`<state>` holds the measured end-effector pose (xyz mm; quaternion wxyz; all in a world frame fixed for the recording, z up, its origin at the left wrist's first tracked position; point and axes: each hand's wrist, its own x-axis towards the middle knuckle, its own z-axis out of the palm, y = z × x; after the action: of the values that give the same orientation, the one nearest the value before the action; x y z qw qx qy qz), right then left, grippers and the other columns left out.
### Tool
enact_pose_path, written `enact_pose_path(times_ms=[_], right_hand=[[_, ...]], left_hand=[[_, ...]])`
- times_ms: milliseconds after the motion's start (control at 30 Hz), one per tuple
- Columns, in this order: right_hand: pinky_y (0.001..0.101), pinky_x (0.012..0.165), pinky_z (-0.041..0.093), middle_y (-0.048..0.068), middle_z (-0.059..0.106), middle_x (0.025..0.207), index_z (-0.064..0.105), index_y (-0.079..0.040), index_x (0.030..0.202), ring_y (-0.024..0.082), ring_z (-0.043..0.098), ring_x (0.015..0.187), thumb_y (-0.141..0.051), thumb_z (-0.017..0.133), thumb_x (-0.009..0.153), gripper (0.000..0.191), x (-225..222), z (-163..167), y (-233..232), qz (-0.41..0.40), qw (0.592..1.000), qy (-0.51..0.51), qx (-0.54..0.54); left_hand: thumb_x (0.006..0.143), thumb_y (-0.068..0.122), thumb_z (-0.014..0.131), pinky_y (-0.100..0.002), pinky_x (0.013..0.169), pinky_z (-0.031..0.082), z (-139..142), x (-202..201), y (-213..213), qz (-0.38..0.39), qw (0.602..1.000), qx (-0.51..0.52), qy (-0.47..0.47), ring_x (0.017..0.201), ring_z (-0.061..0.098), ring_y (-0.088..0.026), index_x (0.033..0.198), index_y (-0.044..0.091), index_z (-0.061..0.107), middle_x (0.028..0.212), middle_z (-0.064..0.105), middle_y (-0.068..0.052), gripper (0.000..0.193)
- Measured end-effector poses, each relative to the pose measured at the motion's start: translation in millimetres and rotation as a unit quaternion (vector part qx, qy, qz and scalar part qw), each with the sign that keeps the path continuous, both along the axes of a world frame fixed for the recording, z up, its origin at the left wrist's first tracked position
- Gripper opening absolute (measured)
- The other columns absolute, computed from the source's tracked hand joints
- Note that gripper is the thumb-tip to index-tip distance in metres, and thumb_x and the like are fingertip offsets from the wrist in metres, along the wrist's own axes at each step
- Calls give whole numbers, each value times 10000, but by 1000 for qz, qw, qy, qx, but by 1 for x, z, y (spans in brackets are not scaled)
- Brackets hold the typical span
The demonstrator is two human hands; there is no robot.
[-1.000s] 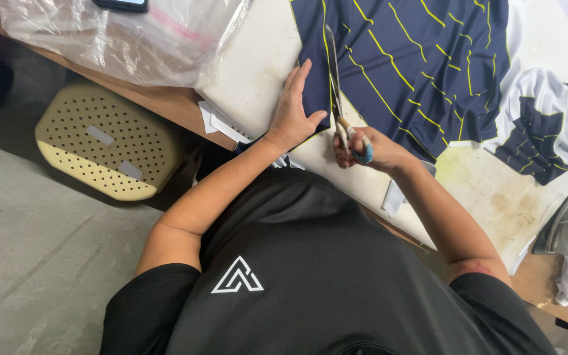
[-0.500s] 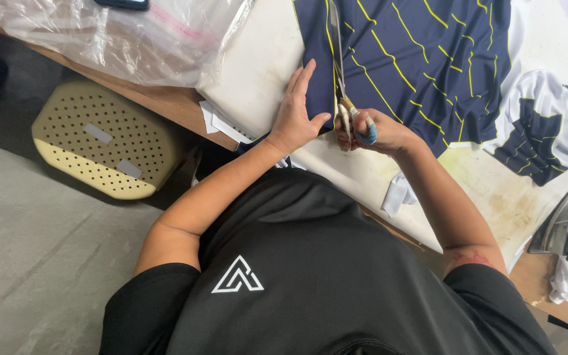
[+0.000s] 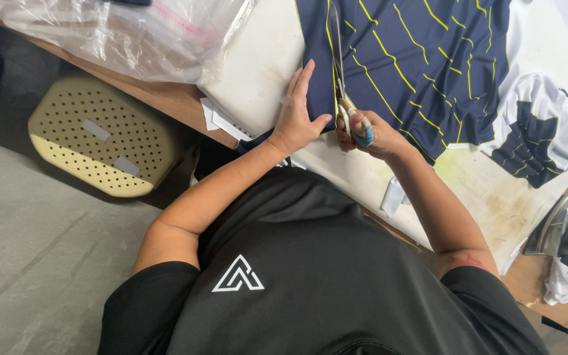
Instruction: The person uses shears to cut a dark blue fabric with yellow stripes laid on a white worktable. They hold the fabric with one hand and cut along the edge with the other, repeatedly trimming the fabric and adjusting its position on the table.
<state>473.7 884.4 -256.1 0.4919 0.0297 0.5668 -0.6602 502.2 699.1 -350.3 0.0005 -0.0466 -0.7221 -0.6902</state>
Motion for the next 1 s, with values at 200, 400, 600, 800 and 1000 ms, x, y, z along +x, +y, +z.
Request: enact_pose_path(times_ms=[200,400,600,800,1000], right_hand=[[298,590,423,31,505,752,567,-34,933,161,501,642,-786,630,827,762,3,0,2,-4,998,22,56],[302,571,429,33,506,740,568,-33,934,168,512,624,-742,660,847,720,9,-4,2,-27,997,26,67],[296,554,401,35,491,734,547,-49,921,157,477,616,-648,720,881,625,13,-11,4,-60,996,9,58],[289,542,403,31,493,732,536,-51,912,149,478,609,-601,749,874,590,15,-11,2,-80,995,-3,52],[304,553,415,48,508,725,537,-30,911,165,492,606,-571,718,933,571,14,-1,1,-72,995,-3,63]], left_hand=[[760,27,850,-420,1225,358,5,0,0,0,1000,4,-11,1496,353,-415,1604,14,185,1593,313,-264,1074],[765,22,848,-428,1241,345,-1,1,1,3,1000,12,-9,1508,341,-413,1609,11,180,1598,307,-265,1076],[753,33,841,-411,1199,385,-11,2,3,4,999,18,-27,1490,366,-407,1600,6,196,1594,323,-263,1065],[750,28,852,-429,1237,348,-16,2,3,4,1000,4,-11,1493,357,-419,1599,-5,195,1588,324,-268,1074],[748,28,850,-446,1252,322,-1,1,-3,0,1000,3,8,1491,353,-429,1591,-11,188,1573,343,-282,1073]])
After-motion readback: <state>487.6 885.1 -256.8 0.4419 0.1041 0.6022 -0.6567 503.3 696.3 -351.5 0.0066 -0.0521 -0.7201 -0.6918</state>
